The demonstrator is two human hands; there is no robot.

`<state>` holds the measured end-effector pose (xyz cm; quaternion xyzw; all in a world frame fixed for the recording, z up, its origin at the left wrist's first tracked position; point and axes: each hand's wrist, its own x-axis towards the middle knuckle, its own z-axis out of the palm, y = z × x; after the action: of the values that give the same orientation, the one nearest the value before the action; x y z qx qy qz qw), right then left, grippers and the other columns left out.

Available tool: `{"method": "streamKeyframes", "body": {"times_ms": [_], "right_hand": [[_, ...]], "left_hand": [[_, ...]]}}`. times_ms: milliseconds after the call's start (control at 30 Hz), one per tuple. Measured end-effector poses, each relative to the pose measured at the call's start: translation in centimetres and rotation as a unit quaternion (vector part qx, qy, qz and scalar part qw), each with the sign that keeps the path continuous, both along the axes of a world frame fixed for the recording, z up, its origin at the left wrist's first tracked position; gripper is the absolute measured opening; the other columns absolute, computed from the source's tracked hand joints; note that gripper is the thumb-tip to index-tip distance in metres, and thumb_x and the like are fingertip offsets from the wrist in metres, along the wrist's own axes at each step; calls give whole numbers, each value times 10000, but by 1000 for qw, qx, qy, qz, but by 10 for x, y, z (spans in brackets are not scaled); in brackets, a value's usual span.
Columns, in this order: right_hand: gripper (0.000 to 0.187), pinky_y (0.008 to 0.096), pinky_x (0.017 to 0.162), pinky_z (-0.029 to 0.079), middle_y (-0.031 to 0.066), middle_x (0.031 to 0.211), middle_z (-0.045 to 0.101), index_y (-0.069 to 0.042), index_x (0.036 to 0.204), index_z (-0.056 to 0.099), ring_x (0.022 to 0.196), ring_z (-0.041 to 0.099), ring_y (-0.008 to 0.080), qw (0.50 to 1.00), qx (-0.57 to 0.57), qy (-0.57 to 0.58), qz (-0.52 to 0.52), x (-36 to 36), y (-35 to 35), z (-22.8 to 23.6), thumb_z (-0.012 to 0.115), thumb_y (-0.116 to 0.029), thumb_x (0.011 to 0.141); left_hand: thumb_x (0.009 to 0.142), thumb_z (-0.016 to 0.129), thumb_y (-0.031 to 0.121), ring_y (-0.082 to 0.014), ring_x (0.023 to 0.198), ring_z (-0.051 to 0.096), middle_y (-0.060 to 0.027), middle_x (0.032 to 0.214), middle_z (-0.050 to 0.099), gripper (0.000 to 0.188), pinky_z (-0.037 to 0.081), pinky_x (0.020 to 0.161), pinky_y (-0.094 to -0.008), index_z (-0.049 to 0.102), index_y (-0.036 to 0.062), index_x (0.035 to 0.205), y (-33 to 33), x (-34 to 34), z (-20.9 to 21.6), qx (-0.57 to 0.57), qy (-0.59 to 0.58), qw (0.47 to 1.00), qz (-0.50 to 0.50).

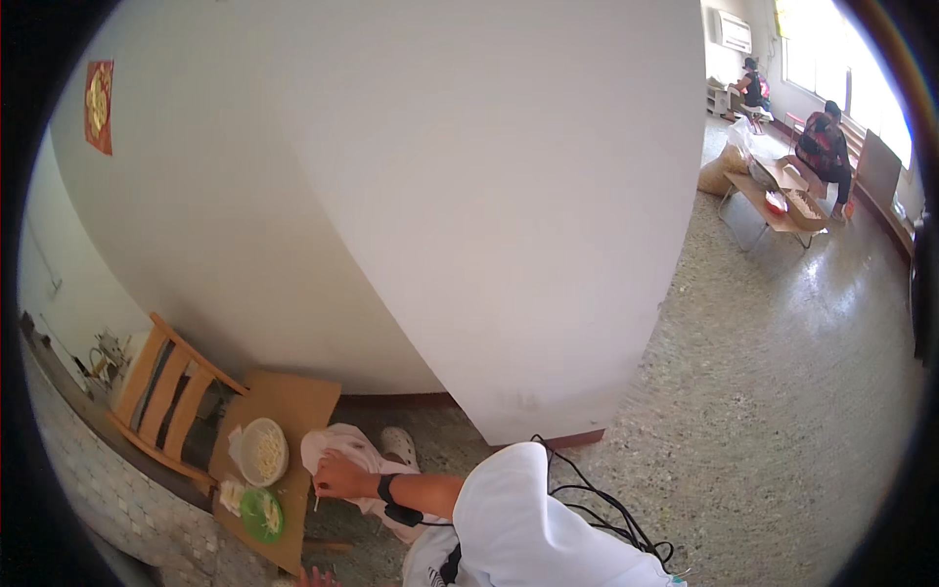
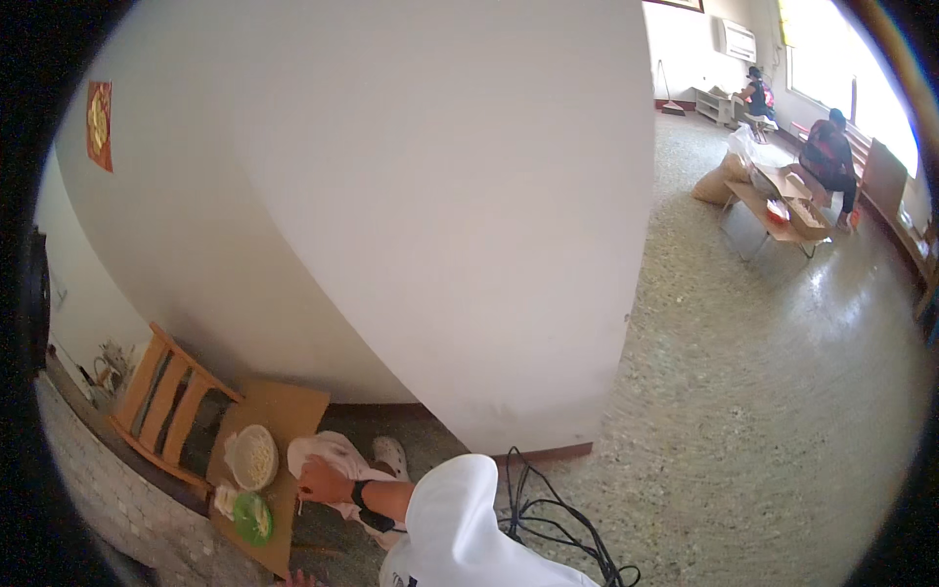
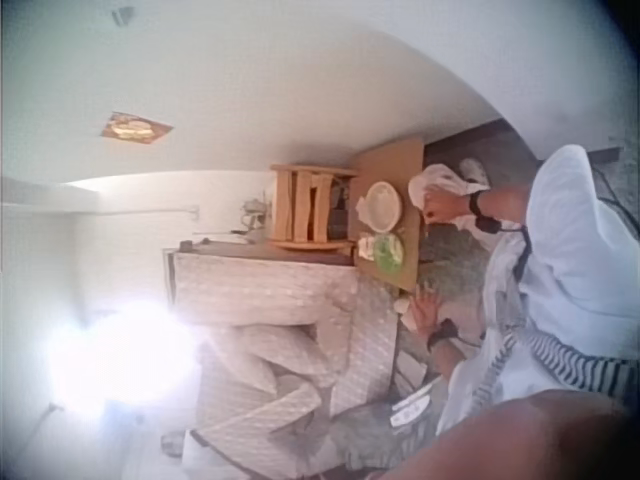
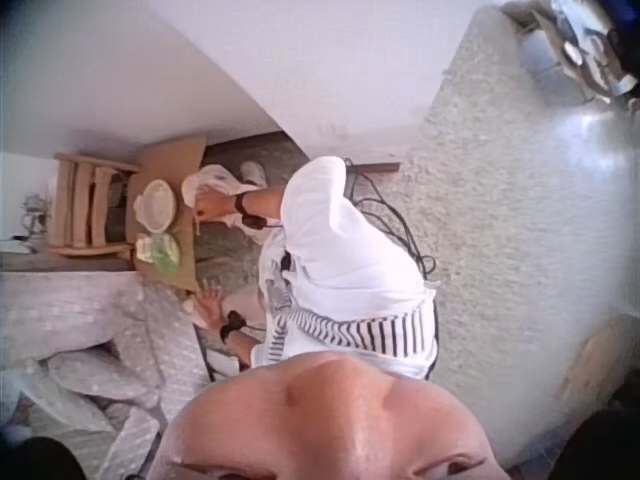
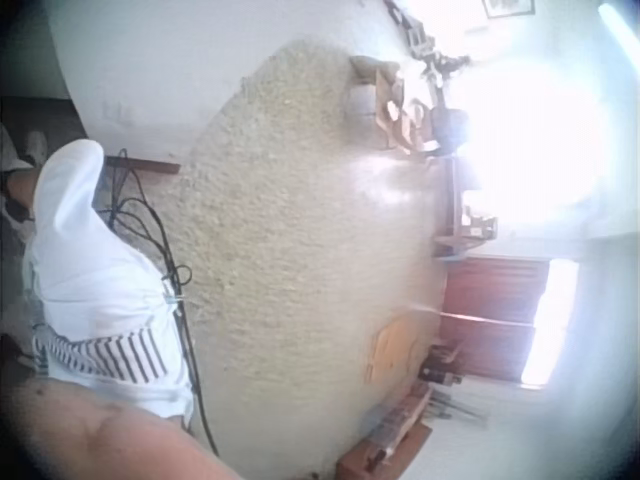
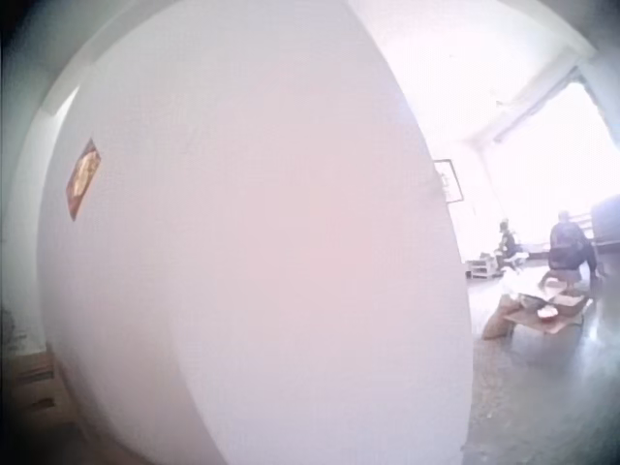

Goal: Packaging small white hygiene or medical components into small clear plastic bags.

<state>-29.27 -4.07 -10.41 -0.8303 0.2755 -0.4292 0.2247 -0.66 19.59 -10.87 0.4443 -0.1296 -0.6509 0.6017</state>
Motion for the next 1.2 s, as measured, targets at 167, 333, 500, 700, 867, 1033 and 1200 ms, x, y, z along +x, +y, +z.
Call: {"method": "streamKeyframes", "body": {"times_ms": [167,333,500,700,867,1033,1200], "right_hand": [[139,507,1097,199,25,776,599,-157,752,657,927,566,211,999,15,-38,10,-6,5,-15,657,-288,800],[125,505,1112,168,34,777,591,-147,741,651,930,555,213,998,36,-36,26,11,11,-8,662,-261,790],[121,509,1090,195,27,779,586,-148,729,646,965,547,208,999,10,4,32,-8,9,-5,679,-255,775],[139,505,1080,219,7,779,584,-167,747,659,955,545,188,999,-21,-43,21,-17,14,-5,678,-296,794],[135,514,1088,206,-14,784,595,-180,766,666,934,549,173,999,11,8,31,-25,18,9,673,-310,805],[132,527,1095,186,-29,767,598,-186,754,671,895,560,165,1000,13,15,0,-25,17,20,674,-308,802],[114,481,1051,250,-11,729,623,-176,757,685,813,574,173,996,-65,35,48,-15,-5,37,664,-281,799]], "left_hand": [[936,483,323,-329,1308,322,-86,1459,356,526,255,1058,-533,374,144,1419,-1,-21,-2,-134,27,979,148],[926,466,366,-314,1361,271,-130,1480,321,554,189,1121,-415,396,89,1401,5,30,-52,-94,-413,903,68],[938,489,277,-325,1316,310,-81,1473,331,538,263,1053,-519,344,131,1435,11,0,-19,-96,-42,974,202],[958,464,281,-282,1334,302,-102,1482,314,542,308,1035,-435,305,104,1445,11,-23,-31,-127,4,966,227],[962,443,208,-306,1367,271,-119,1493,297,522,252,1094,-437,285,72,1439,5,-34,-68,-4,-413,906,95],[966,424,149,-324,1375,266,-154,1491,283,499,219,1130,-421,280,49,1433,12,-80,-66,21,-443,895,42],[966,443,127,-330,1370,272,-172,1491,270,497,258,1119,-419,285,51,1431,-108,-6,-21,24,-404,914,19]]}}
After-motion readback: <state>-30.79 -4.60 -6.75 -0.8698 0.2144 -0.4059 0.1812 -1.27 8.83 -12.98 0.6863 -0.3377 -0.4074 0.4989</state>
